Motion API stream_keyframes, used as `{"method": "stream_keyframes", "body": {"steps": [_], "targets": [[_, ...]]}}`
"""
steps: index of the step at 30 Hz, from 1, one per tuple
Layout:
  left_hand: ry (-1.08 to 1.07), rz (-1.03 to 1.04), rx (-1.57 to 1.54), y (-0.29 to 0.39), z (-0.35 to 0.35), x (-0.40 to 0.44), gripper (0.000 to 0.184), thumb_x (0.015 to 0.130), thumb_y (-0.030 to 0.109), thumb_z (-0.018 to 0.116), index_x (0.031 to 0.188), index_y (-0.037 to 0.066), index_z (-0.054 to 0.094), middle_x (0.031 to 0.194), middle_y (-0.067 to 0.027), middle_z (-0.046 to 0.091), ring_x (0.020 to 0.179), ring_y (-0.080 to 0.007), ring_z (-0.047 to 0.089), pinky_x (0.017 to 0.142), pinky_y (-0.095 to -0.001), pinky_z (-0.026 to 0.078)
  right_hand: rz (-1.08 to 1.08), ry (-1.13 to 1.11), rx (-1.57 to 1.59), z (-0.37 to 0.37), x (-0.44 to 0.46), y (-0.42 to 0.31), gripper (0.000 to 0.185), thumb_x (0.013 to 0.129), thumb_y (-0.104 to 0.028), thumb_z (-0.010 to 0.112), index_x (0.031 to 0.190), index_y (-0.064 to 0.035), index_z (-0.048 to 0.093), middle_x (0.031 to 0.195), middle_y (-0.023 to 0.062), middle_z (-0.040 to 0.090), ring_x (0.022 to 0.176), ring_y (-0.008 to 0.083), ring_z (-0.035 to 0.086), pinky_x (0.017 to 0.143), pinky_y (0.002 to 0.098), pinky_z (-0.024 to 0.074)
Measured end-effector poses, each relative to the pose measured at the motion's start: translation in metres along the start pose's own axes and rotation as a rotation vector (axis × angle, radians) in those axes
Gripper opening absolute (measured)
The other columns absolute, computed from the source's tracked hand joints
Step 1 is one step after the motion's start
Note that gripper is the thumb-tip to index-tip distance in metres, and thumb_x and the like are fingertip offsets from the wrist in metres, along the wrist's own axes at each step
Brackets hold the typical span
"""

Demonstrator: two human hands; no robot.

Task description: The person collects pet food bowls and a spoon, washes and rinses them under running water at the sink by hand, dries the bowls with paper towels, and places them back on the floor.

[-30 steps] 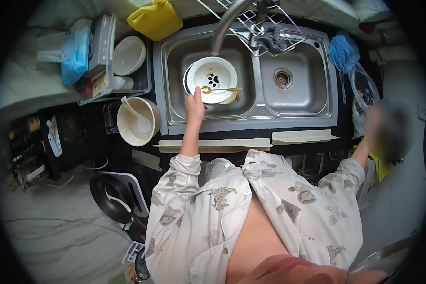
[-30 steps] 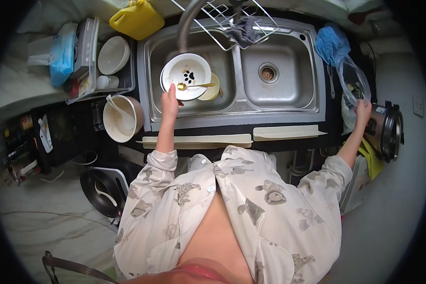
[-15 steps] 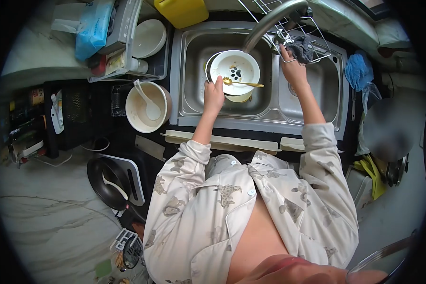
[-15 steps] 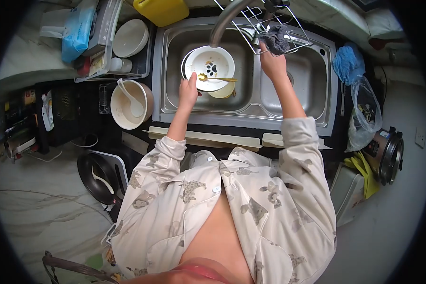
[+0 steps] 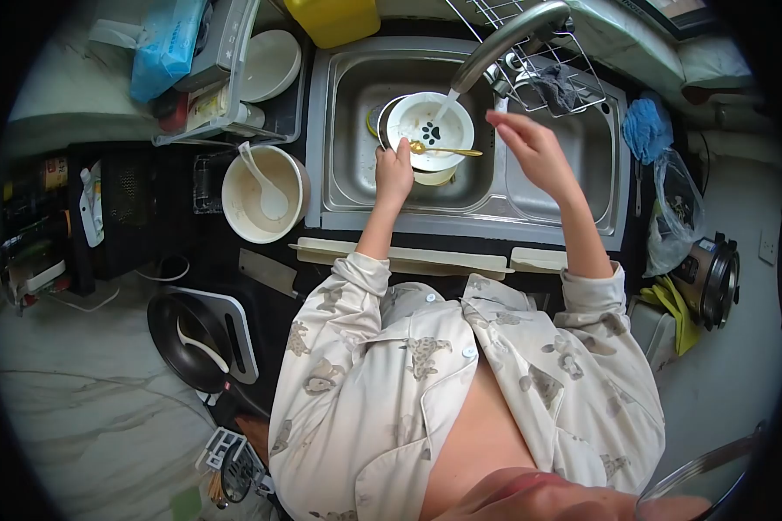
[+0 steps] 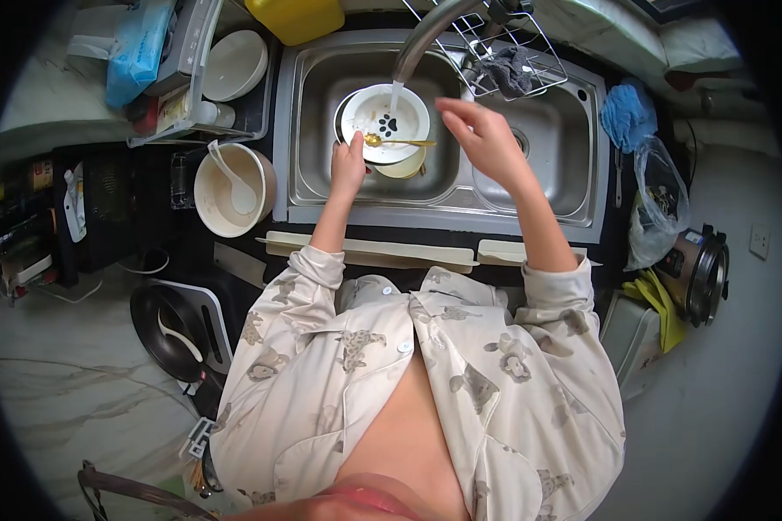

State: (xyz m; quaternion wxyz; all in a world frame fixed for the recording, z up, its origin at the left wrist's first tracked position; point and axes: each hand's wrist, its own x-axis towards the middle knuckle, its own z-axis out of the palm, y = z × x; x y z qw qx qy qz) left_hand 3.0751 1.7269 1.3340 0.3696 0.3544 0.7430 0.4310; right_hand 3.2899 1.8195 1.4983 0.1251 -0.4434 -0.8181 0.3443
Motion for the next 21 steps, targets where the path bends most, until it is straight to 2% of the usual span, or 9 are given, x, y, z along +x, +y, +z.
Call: {"method": "stream_keyframes", "body": {"steps": [2, 8, 11, 13, 15, 17, 18, 19, 21], "targets": [[0.002, 0.035, -0.015, 0.002, 0.003, -0.001, 0.049, 0.092, 0.038, 0.04, 0.098, -0.007, 0.06, 0.105, -0.0303, 0.049, 0.094, -0.0438, 0.051, 0.086, -0.0441, 0.039, -0.081, 0.303, 0.237, 0.003, -0.002, -0.03, 0.037, 0.092, -0.022, 0.051, 0.12, 0.0011, 0.049, 0.112, 0.0121, 0.06, 0.107, 0.0198, 0.056, 0.092, 0.0297, 0.0392], [-0.048, 0.152, 0.034, 0.017, 0.005, -0.011, 0.049, 0.093, 0.036, 0.04, 0.097, -0.008, 0.061, 0.105, -0.0315, 0.049, 0.095, -0.0442, 0.05, 0.087, -0.0449, 0.039, -0.05, 0.184, 1.03, 0.025, 0.055, -0.056, 0.026, 0.092, -0.024, 0.052, 0.107, -0.003, 0.055, 0.087, 0.0034, 0.061, 0.089, 0.0143, 0.058, 0.083, 0.0271, 0.0431], [-0.048, 0.122, 0.038, 0.023, 0.012, -0.013, 0.051, 0.093, 0.037, 0.039, 0.094, -0.009, 0.061, 0.105, -0.0321, 0.049, 0.094, -0.0449, 0.05, 0.087, -0.0458, 0.039, -0.099, 0.139, 0.965, 0.016, 0.041, -0.04, 0.021, 0.093, -0.025, 0.052, 0.097, -0.0048, 0.055, 0.08, 0.0025, 0.058, 0.085, 0.013, 0.057, 0.083, 0.0274, 0.042], [-0.029, 0.243, 0.059, 0.027, 0.023, -0.02, 0.056, 0.092, 0.041, 0.04, 0.092, -0.012, 0.06, 0.099, -0.0275, 0.05, 0.077, -0.0341, 0.058, 0.065, -0.0379, 0.051, -0.102, 0.114, 0.889, 0.0, 0.017, -0.029, 0.022, 0.094, -0.026, 0.05, 0.09, -0.0053, 0.053, 0.078, 0.0026, 0.057, 0.086, 0.013, 0.056, 0.083, 0.0284, 0.0418], [-0.057, 0.196, 0.146, 0.032, 0.037, -0.03, 0.056, 0.092, 0.041, 0.04, 0.093, -0.011, 0.061, 0.1, -0.0273, 0.049, 0.076, -0.0347, 0.058, 0.064, -0.0382, 0.052, -0.146, 0.088, 0.889, -0.012, 0.0, -0.016, 0.026, 0.091, -0.029, 0.055, 0.081, -0.0051, 0.057, 0.074, 0.001, 0.058, 0.075, 0.0093, 0.054, 0.073, 0.0252, 0.0416], [-0.041, 0.372, 0.203, 0.035, 0.051, -0.041, 0.056, 0.092, 0.041, 0.04, 0.093, -0.01, 0.061, 0.098, -0.0261, 0.051, 0.078, -0.0354, 0.058, 0.066, -0.0385, 0.052, -0.146, 0.069, 0.881, -0.028, -0.013, 0.002, 0.025, 0.091, -0.027, 0.055, 0.081, -0.0051, 0.057, 0.074, 0.0007, 0.057, 0.073, 0.0088, 0.053, 0.071, 0.0254, 0.0411], [-0.1, 0.299, 0.225, 0.033, 0.061, -0.044, 0.054, 0.092, 0.041, 0.041, 0.093, -0.009, 0.061, 0.093, -0.0225, 0.053, 0.073, -0.0317, 0.06, 0.059, -0.0366, 0.052, -0.17, -0.005, 0.874, -0.039, -0.019, 0.015, 0.024, 0.091, -0.026, 0.055, 0.08, -0.005, 0.056, 0.074, 0.0007, 0.057, 0.072, 0.0085, 0.052, 0.07, 0.0253, 0.0408], [-0.098, 0.296, 0.233, 0.034, 0.072, -0.05, 0.054, 0.092, 0.041, 0.041, 0.093, -0.009, 0.061, 0.093, -0.0225, 0.053, 0.073, -0.0317, 0.06, 0.059, -0.0366, 0.052, -0.191, -0.079, 0.866, -0.049, -0.026, 0.029, 0.024, 0.091, -0.026, 0.055, 0.08, -0.005, 0.056, 0.074, 0.0007, 0.057, 0.071, 0.0083, 0.051, 0.069, 0.0252, 0.0406], [-0.174, 0.164, 0.061, 0.034, 0.098, -0.06, 0.051, 0.092, 0.04, 0.041, 0.092, -0.006, 0.062, 0.094, -0.0293, 0.053, 0.088, -0.04, 0.053, 0.079, -0.0429, 0.043, -0.176, -0.073, 0.879, -0.07, -0.037, 0.056, 0.023, 0.09, -0.025, 0.055, 0.078, -0.0049, 0.055, 0.073, 0.0003, 0.056, 0.068, 0.0082, 0.05, 0.067, 0.0247, 0.0404]]}}
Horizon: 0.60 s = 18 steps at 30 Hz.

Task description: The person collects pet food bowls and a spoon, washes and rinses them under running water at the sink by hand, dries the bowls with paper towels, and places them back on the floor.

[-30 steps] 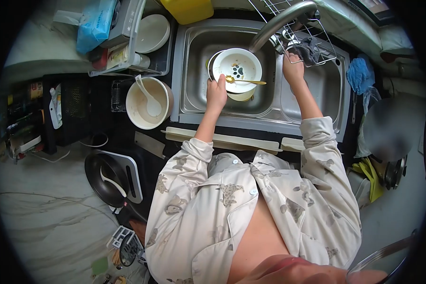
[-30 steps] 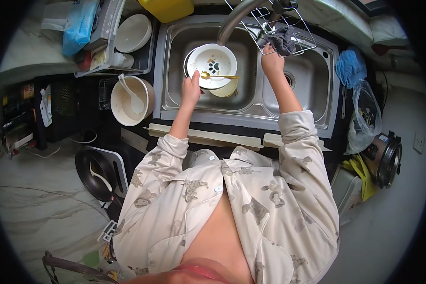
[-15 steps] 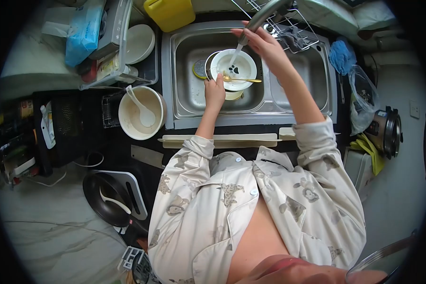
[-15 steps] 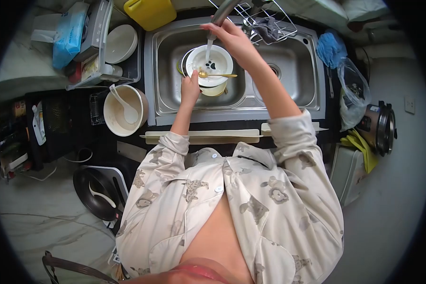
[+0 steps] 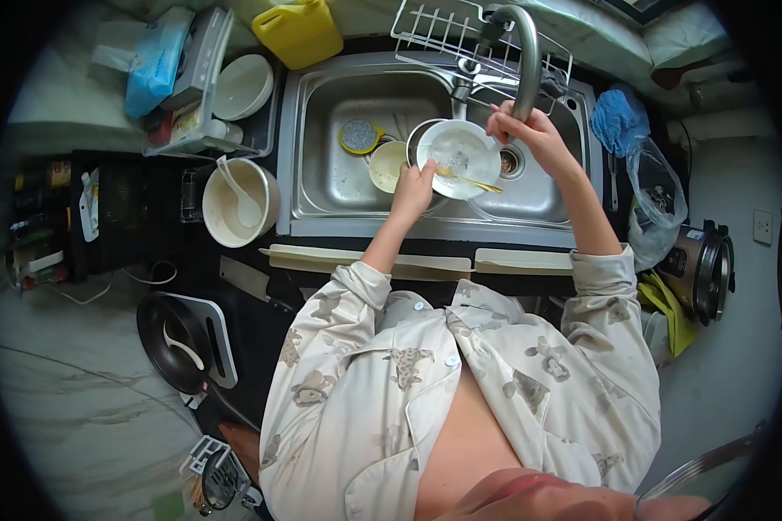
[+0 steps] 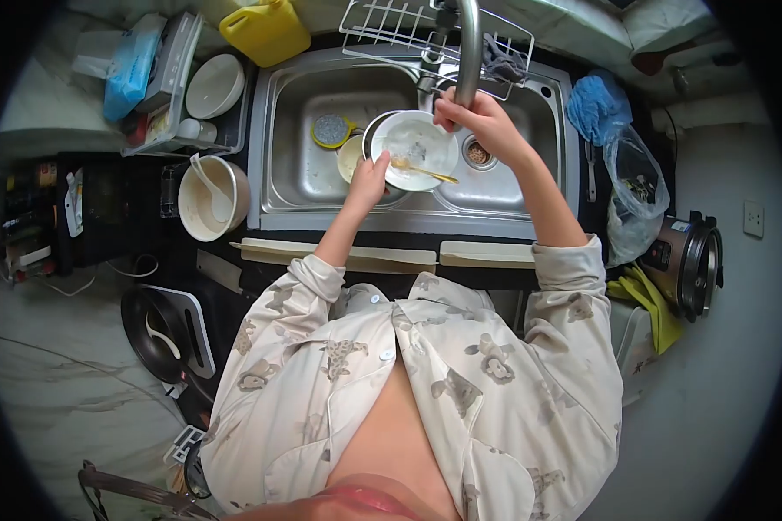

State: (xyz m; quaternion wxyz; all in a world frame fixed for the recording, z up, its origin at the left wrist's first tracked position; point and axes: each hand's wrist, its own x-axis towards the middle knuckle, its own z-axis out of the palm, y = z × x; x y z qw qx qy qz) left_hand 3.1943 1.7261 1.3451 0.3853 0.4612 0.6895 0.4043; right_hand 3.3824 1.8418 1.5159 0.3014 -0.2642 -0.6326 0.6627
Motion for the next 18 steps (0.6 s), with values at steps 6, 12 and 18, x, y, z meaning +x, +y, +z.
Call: {"method": "stream_keyframes", "body": {"steps": [6, 12, 18], "targets": [[-0.083, -0.022, -0.112, 0.024, 0.059, -0.008, 0.049, 0.093, 0.04, 0.04, 0.093, -0.003, 0.063, 0.095, -0.0296, 0.054, 0.09, -0.0427, 0.05, 0.084, -0.0446, 0.04, 0.025, -0.145, -0.096, -0.041, -0.015, -0.004, 0.023, 0.092, -0.023, 0.05, 0.076, -0.0065, 0.05, 0.072, -0.0002, 0.052, 0.07, 0.0091, 0.051, 0.106, 0.0333, 0.0274], [-0.148, -0.117, -0.056, 0.013, 0.088, -0.004, 0.05, 0.093, 0.041, 0.04, 0.095, -0.003, 0.063, 0.097, -0.0289, 0.054, 0.095, -0.0416, 0.049, 0.086, -0.0448, 0.038, -0.103, 0.075, -0.002, -0.063, -0.041, 0.036, 0.034, 0.088, -0.029, 0.059, 0.108, -0.0011, 0.054, 0.104, 0.008, 0.058, 0.087, 0.0167, 0.06, 0.08, 0.026, 0.0456], [-0.134, -0.084, -0.018, 0.024, 0.092, -0.007, 0.051, 0.093, 0.041, 0.039, 0.095, -0.004, 0.062, 0.098, -0.0286, 0.054, 0.097, -0.0412, 0.048, 0.087, -0.0443, 0.038, 0.513, 0.075, -0.781, -0.091, -0.071, 0.092, 0.027, 0.084, -0.025, 0.059, 0.086, 0.0013, 0.058, 0.068, 0.0102, 0.058, 0.064, 0.0182, 0.058, 0.059, 0.03, 0.0471]]}}
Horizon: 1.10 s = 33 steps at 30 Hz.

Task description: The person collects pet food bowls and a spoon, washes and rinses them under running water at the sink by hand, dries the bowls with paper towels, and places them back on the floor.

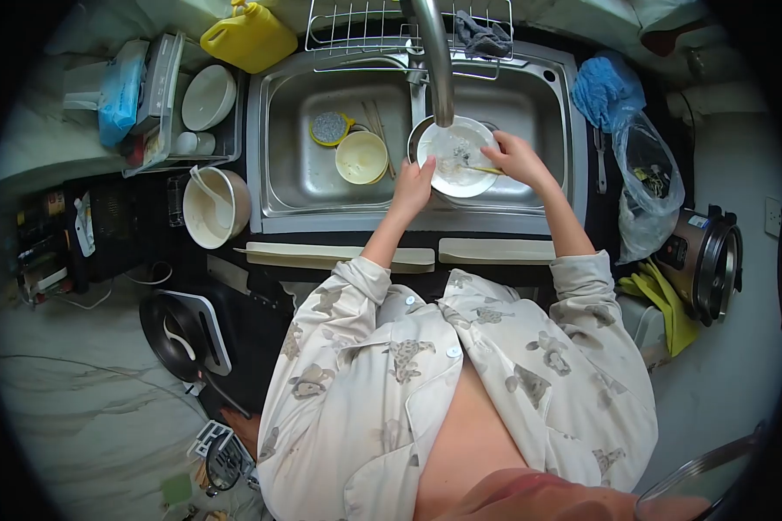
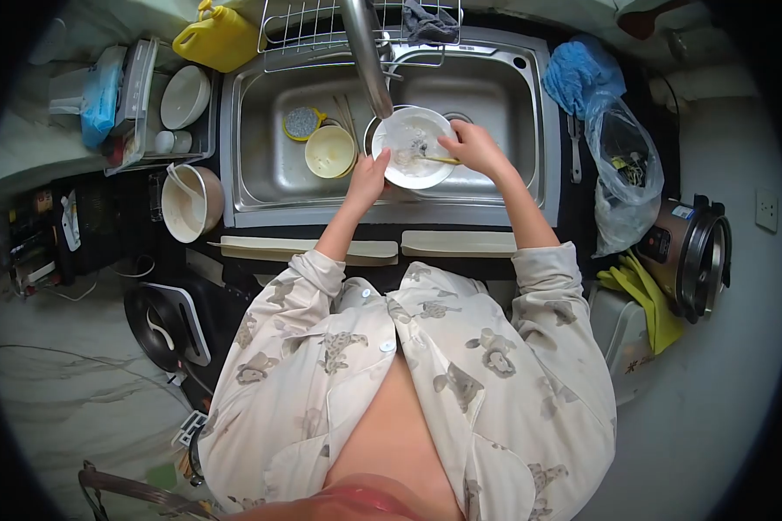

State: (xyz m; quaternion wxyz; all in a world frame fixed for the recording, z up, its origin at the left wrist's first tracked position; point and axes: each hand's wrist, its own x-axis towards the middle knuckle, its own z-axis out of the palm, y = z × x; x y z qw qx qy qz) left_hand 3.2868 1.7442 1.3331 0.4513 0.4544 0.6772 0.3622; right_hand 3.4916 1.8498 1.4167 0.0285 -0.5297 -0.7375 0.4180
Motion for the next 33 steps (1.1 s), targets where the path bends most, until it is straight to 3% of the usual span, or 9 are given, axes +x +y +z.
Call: {"method": "stream_keyframes", "body": {"steps": [1, 6, 10, 13, 21, 25, 30, 31, 33], "targets": [[-0.017, 0.006, -0.024, -0.002, 0.0, 0.001, 0.053, 0.093, 0.043, 0.039, 0.093, -0.005, 0.062, 0.099, -0.0291, 0.053, 0.096, -0.0415, 0.049, 0.086, -0.044, 0.038, 0.009, -0.032, 0.194, 0.004, 0.0, 0.005, 0.023, 0.084, -0.021, 0.058, 0.085, 0.001, 0.056, 0.068, 0.0096, 0.058, 0.057, 0.0157, 0.055, 0.052, 0.0306, 0.0444], [0.03, 0.005, 0.1, 0.007, -0.014, -0.001, 0.06, 0.093, 0.05, 0.037, 0.085, -0.004, 0.063, 0.092, -0.025, 0.056, 0.09, -0.0378, 0.052, 0.08, -0.0405, 0.041, -0.031, 0.064, 0.374, 0.025, 0.002, 0.026, 0.021, 0.084, -0.019, 0.057, 0.089, 0.001, 0.057, 0.069, 0.0078, 0.058, 0.056, 0.0137, 0.055, 0.05, 0.0294, 0.0449], [0.062, 0.029, 0.061, -0.001, -0.034, -0.001, 0.061, 0.093, 0.053, 0.036, 0.077, 0.0, 0.062, 0.068, -0.0123, 0.056, 0.077, -0.0282, 0.053, 0.072, -0.0351, 0.042, -0.028, 0.221, 0.508, 0.038, 0.01, 0.066, 0.021, 0.084, -0.018, 0.057, 0.091, 0.0023, 0.057, 0.07, 0.008, 0.059, 0.059, 0.0136, 0.057, 0.05, 0.0281, 0.0468], [0.241, 0.14, 0.043, -0.019, -0.047, -0.002, 0.053, 0.095, 0.045, 0.037, 0.073, 0.002, 0.06, 0.067, -0.01, 0.057, 0.067, -0.0255, 0.052, 0.069, -0.0346, 0.042, 0.065, 0.214, 0.464, 0.046, 0.022, 0.105, 0.022, 0.084, -0.017, 0.057, 0.093, 0.0031, 0.057, 0.071, 0.0087, 0.06, 0.058, 0.0138, 0.058, 0.049, 0.0282, 0.0475], [0.205, 0.034, -0.023, -0.037, -0.057, -0.006, 0.042, 0.095, 0.035, 0.042, 0.075, 0.001, 0.058, 0.07, -0.0093, 0.057, 0.067, -0.0206, 0.052, 0.065, -0.0317, 0.041, 0.184, 0.094, 0.444, 0.101, 0.068, 0.182, 0.027, 0.082, -0.016, 0.059, 0.102, 0.0019, 0.057, 0.08, 0.0112, 0.063, 0.06, 0.017, 0.061, 0.051, 0.0299, 0.0504], [0.191, 0.114, -0.12, -0.038, -0.05, -0.001, 0.034, 0.094, 0.028, 0.047, 0.077, 0.0, 0.057, 0.072, -0.0087, 0.057, 0.07, -0.0188, 0.052, 0.067, -0.0294, 0.041, 0.267, 0.005, 0.395, 0.126, 0.086, 0.193, 0.03, 0.082, -0.017, 0.06, 0.106, 0.0007, 0.057, 0.086, 0.0129, 0.064, 0.063, 0.0185, 0.063, 0.05, 0.0304, 0.051], [0.195, 0.15, -0.169, -0.041, -0.053, -0.003, 0.029, 0.093, 0.025, 0.049, 0.081, 0.0, 0.056, 0.074, -0.0067, 0.057, 0.074, -0.0163, 0.053, 0.07, -0.0278, 0.042, 0.286, 0.01, 0.104, 0.151, 0.092, 0.203, 0.039, 0.081, -0.025, 0.061, 0.112, -0.0019, 0.056, 0.101, 0.0218, 0.062, 0.093, 0.033, 0.061, 0.078, 0.0386, 0.0492], [0.171, 0.144, -0.184, -0.049, -0.054, -0.003, 0.027, 0.094, 0.023, 0.049, 0.081, 0.0, 0.056, 0.077, -0.0042, 0.057, 0.076, -0.0128, 0.052, 0.072, -0.0252, 0.041, 0.283, 0.005, 0.103, 0.157, 0.091, 0.209, 0.039, 0.081, -0.025, 0.061, 0.112, -0.0019, 0.056, 0.101, 0.0218, 0.062, 0.093, 0.033, 0.061, 0.078, 0.0386, 0.0492], [0.157, 0.136, -0.2, -0.055, -0.058, -0.004, 0.025, 0.094, 0.022, 0.049, 0.082, 0.001, 0.055, 0.08, -0.0017, 0.057, 0.078, -0.0093, 0.051, 0.074, -0.0226, 0.041, 0.259, 0.093, -0.024, 0.166, 0.093, 0.219, 0.039, 0.082, -0.023, 0.06, 0.109, 0.003, 0.053, 0.094, 0.0201, 0.062, 0.071, 0.0257, 0.064, 0.059, 0.0359, 0.0518]]}}
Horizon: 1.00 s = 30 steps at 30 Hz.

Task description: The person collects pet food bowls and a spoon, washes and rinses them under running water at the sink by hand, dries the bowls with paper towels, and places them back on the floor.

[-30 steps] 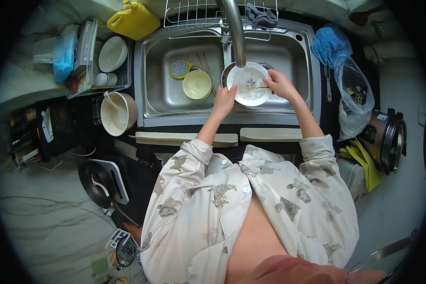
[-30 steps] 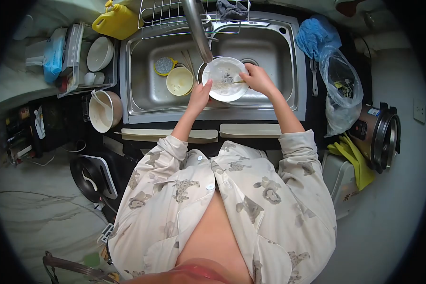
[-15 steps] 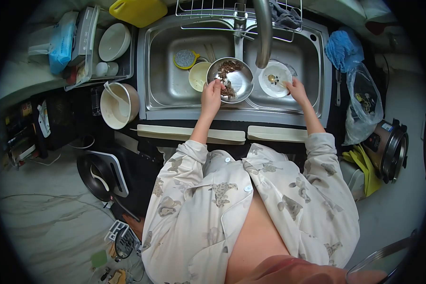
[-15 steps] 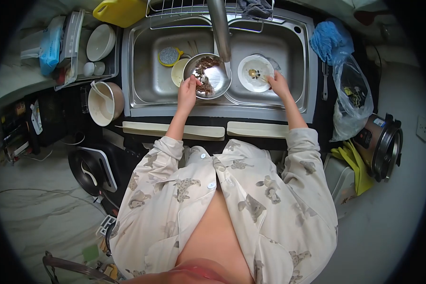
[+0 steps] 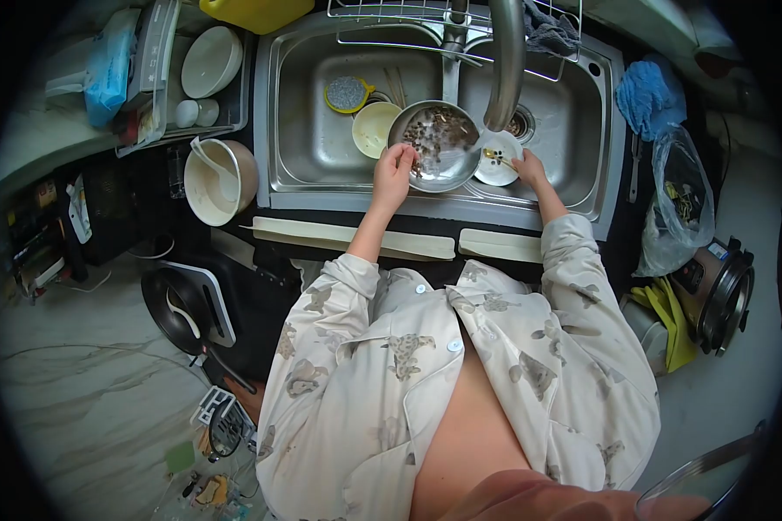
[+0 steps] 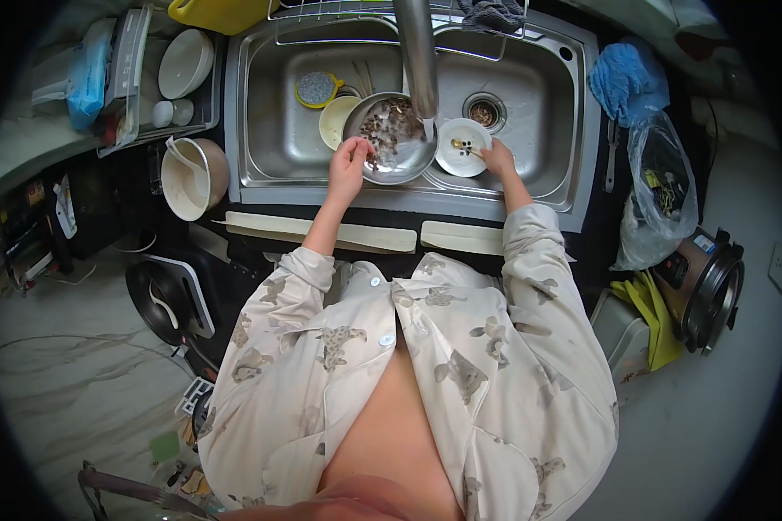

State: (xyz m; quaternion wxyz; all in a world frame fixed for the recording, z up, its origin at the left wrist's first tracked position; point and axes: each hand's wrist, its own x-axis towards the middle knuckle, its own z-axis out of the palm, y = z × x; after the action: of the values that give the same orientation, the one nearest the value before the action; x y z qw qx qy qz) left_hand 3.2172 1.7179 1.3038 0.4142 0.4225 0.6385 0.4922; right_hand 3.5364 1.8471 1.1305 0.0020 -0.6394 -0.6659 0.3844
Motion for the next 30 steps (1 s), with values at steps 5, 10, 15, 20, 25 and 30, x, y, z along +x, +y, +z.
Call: {"method": "stream_keyframes", "body": {"steps": [5, 10, 15, 20, 25, 30], "targets": [[0.053, 0.027, -0.059, 0.006, -0.014, -0.008, 0.026, 0.094, 0.022, 0.048, 0.082, 0.0, 0.055, 0.076, -0.0042, 0.056, 0.075, -0.0124, 0.052, 0.072, -0.0252, 0.041, 0.08, -0.157, -0.192, -0.011, 0.0, -0.014, 0.047, 0.081, -0.027, 0.06, 0.115, 0.0035, 0.05, 0.102, 0.0213, 0.061, 0.082, 0.0313, 0.063, 0.07, 0.0385, 0.0506], [0.078, 0.03, -0.033, 0.017, -0.036, -0.017, 0.027, 0.095, 0.021, 0.047, 0.081, 0.0, 0.054, 0.076, -0.0041, 0.057, 0.075, -0.0117, 0.051, 0.071, -0.024, 0.041, 0.046, -0.149, -0.473, -0.048, -0.018, -0.047, 0.055, 0.08, -0.031, 0.061, 0.122, 0.0014, 0.046, 0.11, 0.0219, 0.059, 0.098, 0.0321, 0.059, 0.086, 0.0391, 0.046], [0.118, 0.038, -0.011, 0.031, -0.05, -0.027, 0.026, 0.095, 0.021, 0.046, 0.08, 0.001, 0.054, 0.077, -0.0021, 0.056, 0.076, -0.0096, 0.049, 0.073, -0.0229, 0.039, -0.26, 0.093, -0.065, -0.076, -0.042, -0.094, 0.047, 0.081, -0.026, 0.059, 0.122, -0.0049, 0.051, 0.115, 0.0187, 0.057, 0.103, 0.0331, 0.057, 0.088, 0.0395, 0.045], [0.101, 0.06, -0.007, 0.037, -0.052, -0.037, 0.026, 0.096, 0.022, 0.046, 0.081, 0.002, 0.054, 0.078, -0.0008, 0.055, 0.077, -0.0079, 0.048, 0.074, -0.0216, 0.038, -0.293, -0.009, 0.342, -0.082, -0.08, -0.13, 0.04, 0.086, -0.02, 0.057, 0.122, -0.0045, 0.051, 0.109, 0.0133, 0.06, 0.099, 0.0239, 0.059, 0.084, 0.0318, 0.0463], [0.06, 0.028, -0.005, 0.039, -0.046, -0.052, 0.027, 0.096, 0.023, 0.046, 0.082, 0.001, 0.054, 0.077, 0.0, 0.054, 0.076, -0.0068, 0.046, 0.07, -0.021, 0.037, -0.239, -0.179, 0.762, -0.064, -0.114, -0.153, 0.032, 0.091, -0.018, 0.051, 0.12, -0.0048, 0.052, 0.105, 0.0069, 0.061, 0.092, 0.0137, 0.058, 0.079, 0.0267, 0.0469], [0.015, 0.006, 0.02, 0.037, -0.03, -0.065, 0.027, 0.094, 0.021, 0.047, 0.079, 0.0, 0.055, 0.075, -0.0059, 0.056, 0.075, -0.0134, 0.051, 0.069, -0.0262, 0.04, -0.145, -0.271, 1.039, -0.056, -0.155, -0.178, 0.034, 0.095, -0.024, 0.045, 0.124, -0.0071, 0.049, 0.109, 0.0044, 0.058, 0.091, 0.0117, 0.056, 0.077, 0.0274, 0.0477]]}}
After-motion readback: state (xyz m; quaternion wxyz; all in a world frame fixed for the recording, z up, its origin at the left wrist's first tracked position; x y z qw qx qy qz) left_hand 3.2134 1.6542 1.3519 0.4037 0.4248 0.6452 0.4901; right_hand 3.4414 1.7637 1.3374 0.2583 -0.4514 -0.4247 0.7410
